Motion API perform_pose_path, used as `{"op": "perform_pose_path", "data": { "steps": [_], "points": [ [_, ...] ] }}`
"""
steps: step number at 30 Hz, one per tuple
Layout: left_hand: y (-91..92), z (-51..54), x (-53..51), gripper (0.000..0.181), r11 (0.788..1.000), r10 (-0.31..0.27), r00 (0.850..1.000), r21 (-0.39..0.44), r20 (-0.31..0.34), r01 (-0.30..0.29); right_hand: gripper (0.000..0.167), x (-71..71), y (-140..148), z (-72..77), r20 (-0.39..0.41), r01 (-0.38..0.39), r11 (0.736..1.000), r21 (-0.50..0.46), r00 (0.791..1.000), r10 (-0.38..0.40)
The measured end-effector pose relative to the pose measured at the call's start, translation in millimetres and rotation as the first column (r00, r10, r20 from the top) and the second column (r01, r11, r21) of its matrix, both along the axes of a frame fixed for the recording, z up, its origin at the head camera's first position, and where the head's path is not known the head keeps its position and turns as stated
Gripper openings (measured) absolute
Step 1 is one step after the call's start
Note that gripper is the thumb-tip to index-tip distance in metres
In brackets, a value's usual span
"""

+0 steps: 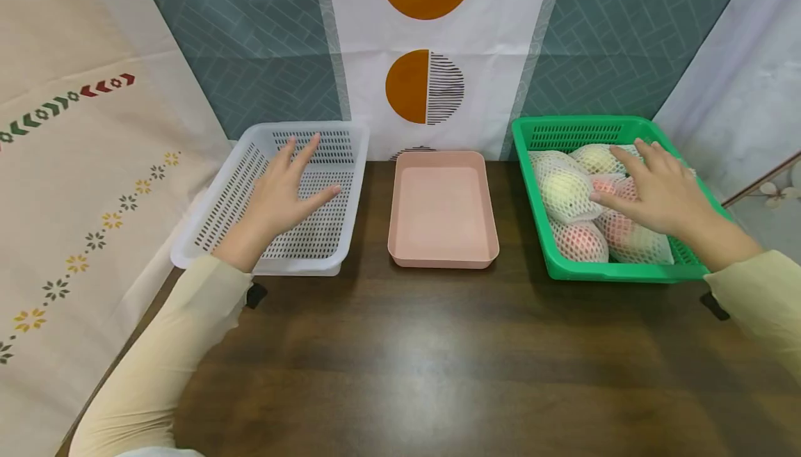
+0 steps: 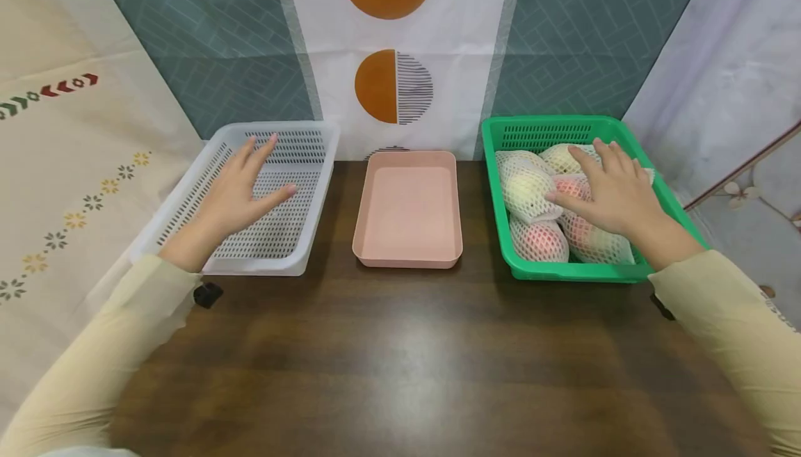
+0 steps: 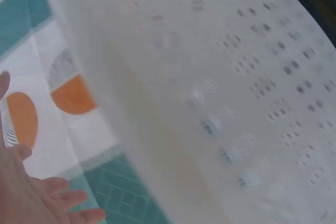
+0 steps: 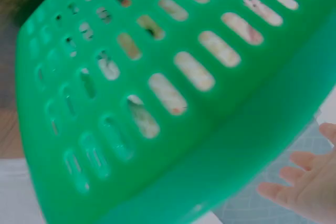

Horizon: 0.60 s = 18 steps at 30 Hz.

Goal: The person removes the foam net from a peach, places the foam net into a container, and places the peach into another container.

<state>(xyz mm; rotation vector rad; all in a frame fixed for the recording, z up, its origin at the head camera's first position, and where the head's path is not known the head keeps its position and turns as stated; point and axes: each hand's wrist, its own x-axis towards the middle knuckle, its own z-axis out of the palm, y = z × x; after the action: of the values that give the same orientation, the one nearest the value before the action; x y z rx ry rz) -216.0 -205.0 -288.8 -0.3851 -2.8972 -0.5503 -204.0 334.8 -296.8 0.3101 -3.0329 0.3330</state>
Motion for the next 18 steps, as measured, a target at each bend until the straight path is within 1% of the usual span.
{"op": "perform_pose_path", "data": {
  "steps": [3, 5, 11, 15, 18],
  "points": [
    [9.9, 3.7, 1.3, 0.084, 0.998, -0.005, 1.000, 0.064, -0.013, 0.006, 0.088, 0.0, -2.3, 3.7, 0.022, 0.009, 0.999, -0.051, 1.000, -0.008],
    [17.7, 5.4, 2.4, 0.083, 0.995, -0.014, 1.000, 0.098, -0.026, 0.016, 0.088, 0.2, -3.5, 5.0, 0.035, 0.011, 0.994, -0.105, 0.999, -0.008],
    [42.1, 8.2, 8.7, 0.081, 0.976, -0.040, 0.998, 0.212, -0.047, 0.049, 0.086, -1.8, -7.9, 9.6, 0.069, 0.034, 0.968, -0.249, 0.997, -0.017],
    [59.5, 7.8, 13.8, 0.081, 0.968, -0.060, 0.995, 0.239, -0.084, 0.078, 0.088, -4.5, -11.4, 12.1, 0.095, 0.068, 0.952, -0.299, 0.995, -0.041],
    [72.7, 5.6, 17.2, 0.082, 0.961, -0.087, 0.989, 0.252, -0.116, 0.114, 0.089, -6.2, -14.6, 13.2, 0.116, 0.088, 0.942, -0.325, 0.992, -0.053]
  ]
}}
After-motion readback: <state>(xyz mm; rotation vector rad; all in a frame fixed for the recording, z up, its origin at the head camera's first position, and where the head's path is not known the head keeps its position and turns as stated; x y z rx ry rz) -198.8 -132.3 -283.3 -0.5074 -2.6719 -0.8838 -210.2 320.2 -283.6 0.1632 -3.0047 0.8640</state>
